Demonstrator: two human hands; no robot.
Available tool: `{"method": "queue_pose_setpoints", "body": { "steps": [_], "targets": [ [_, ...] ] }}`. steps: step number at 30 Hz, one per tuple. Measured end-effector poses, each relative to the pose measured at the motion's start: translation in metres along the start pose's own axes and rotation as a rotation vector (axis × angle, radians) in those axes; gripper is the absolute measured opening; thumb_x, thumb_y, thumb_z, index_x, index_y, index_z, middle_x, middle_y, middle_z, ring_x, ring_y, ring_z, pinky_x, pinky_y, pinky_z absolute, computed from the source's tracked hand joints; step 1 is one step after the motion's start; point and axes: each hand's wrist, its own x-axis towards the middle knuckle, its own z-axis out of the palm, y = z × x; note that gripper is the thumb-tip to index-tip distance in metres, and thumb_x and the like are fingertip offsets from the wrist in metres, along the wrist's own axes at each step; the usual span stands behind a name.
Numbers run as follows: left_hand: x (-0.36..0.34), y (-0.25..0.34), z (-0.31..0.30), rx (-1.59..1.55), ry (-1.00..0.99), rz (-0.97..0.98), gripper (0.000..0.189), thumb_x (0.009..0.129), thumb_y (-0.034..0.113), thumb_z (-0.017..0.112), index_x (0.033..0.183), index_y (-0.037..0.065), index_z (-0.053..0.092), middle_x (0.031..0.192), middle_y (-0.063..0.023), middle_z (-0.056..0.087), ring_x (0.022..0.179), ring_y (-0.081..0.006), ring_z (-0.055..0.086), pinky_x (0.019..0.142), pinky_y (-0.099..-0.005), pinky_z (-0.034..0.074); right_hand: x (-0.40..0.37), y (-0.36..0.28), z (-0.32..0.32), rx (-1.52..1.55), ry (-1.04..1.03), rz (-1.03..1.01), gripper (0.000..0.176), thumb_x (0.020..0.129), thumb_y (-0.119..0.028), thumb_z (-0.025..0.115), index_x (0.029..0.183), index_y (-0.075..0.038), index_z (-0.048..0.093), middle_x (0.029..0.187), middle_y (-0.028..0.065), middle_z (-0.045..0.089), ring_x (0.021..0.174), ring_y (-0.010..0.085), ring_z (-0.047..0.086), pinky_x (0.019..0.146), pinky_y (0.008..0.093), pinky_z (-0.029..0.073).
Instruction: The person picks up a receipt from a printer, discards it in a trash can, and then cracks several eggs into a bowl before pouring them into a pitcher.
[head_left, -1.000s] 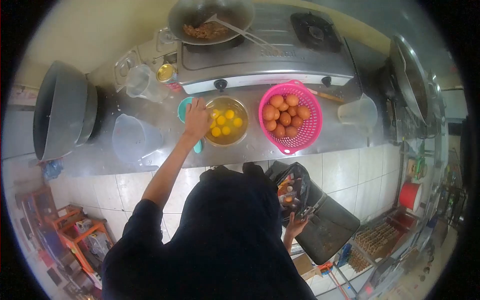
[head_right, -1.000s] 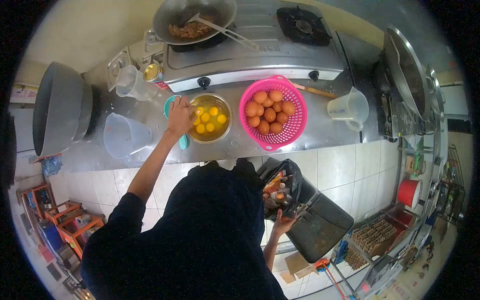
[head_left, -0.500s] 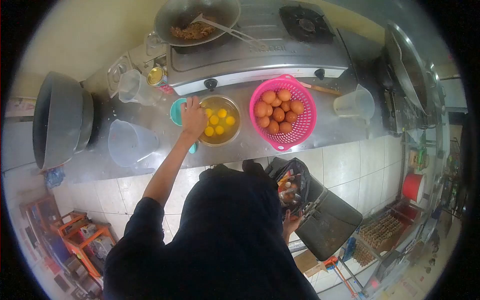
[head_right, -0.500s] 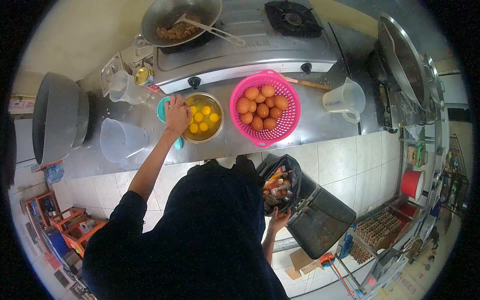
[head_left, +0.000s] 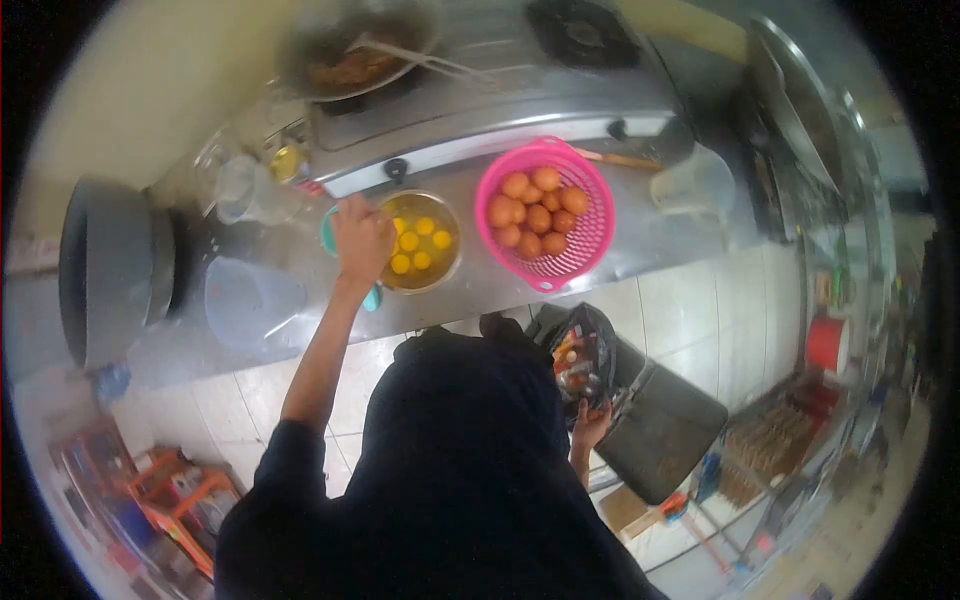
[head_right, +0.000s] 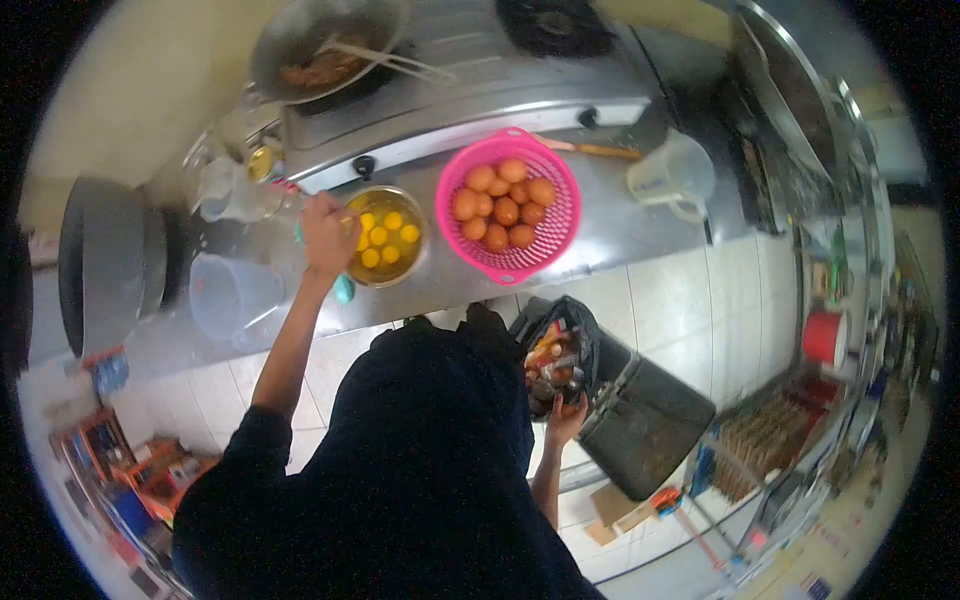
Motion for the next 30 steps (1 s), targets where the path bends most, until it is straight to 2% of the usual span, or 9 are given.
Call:
{"method": "queue_pose_setpoints", "body": {
  "steps": [3,5,6,10,14,23,26,29,30],
  "targets": [
    [0.02,0.071,-0.048,-0.242,0.035,0.091,0.009,0.069,0.015,0.078,0.077,0.014,0.074,0.09,-0.0065,0.052,0.093,-0.0272,0.05,0.08,-0.0406,0.04,-0.003,-0.015,-0.007,0.216,-0.081,0.315,0.057,0.088,-0.007,0.073,0.137,0.002,0.044,0.103,0.011,0.066,0.093,0.0194,0.062,0.084,0.0291,0.049],
    [0.027,0.139,-0.071,-0.438,-0.028,0.237,0.011,0.067,0.016,0.08,0.077,0.015,0.074,0.087,-0.0055,0.052,0.09,-0.0271,0.051,0.079,-0.0399,0.041,-0.009,0.043,0.015,0.276,0.043,0.113,0.057,0.088,-0.01,0.074,0.136,0.002,0.046,0.093,0.0053,0.058,0.083,0.0136,0.055,0.076,0.0266,0.047],
    [0.024,0.176,-0.073,-0.539,-0.074,0.332,0.011,0.067,0.016,0.08,0.077,0.015,0.074,0.086,-0.0048,0.052,0.088,-0.0267,0.051,0.078,-0.0395,0.041,-0.014,-0.001,-0.007,0.361,-0.033,0.339,0.057,0.088,-0.014,0.075,0.136,0.0,0.048,0.088,0.0037,0.052,0.077,0.0118,0.05,0.072,0.0257,0.045],
    [-0.014,0.298,-0.027,-0.934,-0.506,0.696,0.009,0.072,0.02,0.079,0.08,0.015,0.075,0.086,-0.0025,0.056,0.092,-0.0214,0.054,0.08,-0.0387,0.041,-0.038,-0.018,-0.019,0.187,0.176,0.313,0.056,0.087,-0.018,0.076,0.134,-0.002,0.05,0.083,0.0023,0.051,0.075,0.0111,0.048,0.07,0.0254,0.045],
    [-0.068,0.356,0.078,-0.598,-0.789,1.069,0.016,0.084,0.019,0.066,0.095,0.017,0.077,0.091,-0.0026,0.062,0.099,-0.0221,0.056,0.085,-0.0384,0.041,-0.069,-0.032,-0.033,0.242,0.242,0.451,0.055,0.087,-0.02,0.077,0.133,-0.002,0.051,0.084,0.0029,0.05,0.074,0.0114,0.047,0.068,0.0256,0.044],
    [-0.117,0.406,0.135,-0.708,-1.123,0.971,0.034,0.083,0.009,0.064,0.116,0.015,0.071,0.122,-0.0102,0.065,0.113,-0.027,0.057,0.099,-0.0426,0.041,-0.061,-0.028,-0.043,0.496,0.377,0.491,0.049,0.094,-0.023,0.069,0.135,-0.005,0.048,0.081,0.0022,0.053,0.06,0.0068,0.05,0.051,0.0211,0.042],
    [-0.107,0.402,0.108,-0.682,-0.854,1.175,0.04,0.08,0.004,0.067,0.118,0.014,0.069,0.121,-0.0136,0.064,0.114,-0.0307,0.057,0.102,-0.0433,0.041,-0.035,-0.025,-0.05,0.674,0.335,0.33,0.035,0.101,-0.023,0.053,0.129,-0.007,0.042,0.093,0.0061,0.052,0.074,0.0114,0.056,0.06,0.0254,0.047],
    [-0.041,0.37,0.047,-1.092,-0.731,0.884,0.039,0.078,0.002,0.068,0.116,0.01,0.067,0.121,-0.0166,0.061,0.115,-0.0341,0.056,0.104,-0.0424,0.039,-0.001,-0.033,-0.062,0.878,0.31,0.257,0.027,0.103,-0.028,0.046,0.121,-0.01,0.036,0.111,0.0095,0.049,0.091,0.0172,0.058,0.07,0.0291,0.05],
    [-0.013,0.345,0.037,-0.972,-0.623,0.744,0.038,0.079,0.004,0.068,0.117,0.008,0.064,0.121,-0.017,0.06,0.115,-0.0353,0.055,0.103,-0.0431,0.039,0.011,-0.05,-0.071,0.934,0.276,0.256,0.027,0.103,-0.026,0.046,0.122,-0.01,0.035,0.113,0.01,0.05,0.093,0.0182,0.058,0.074,0.0304,0.05]
  ]
}}
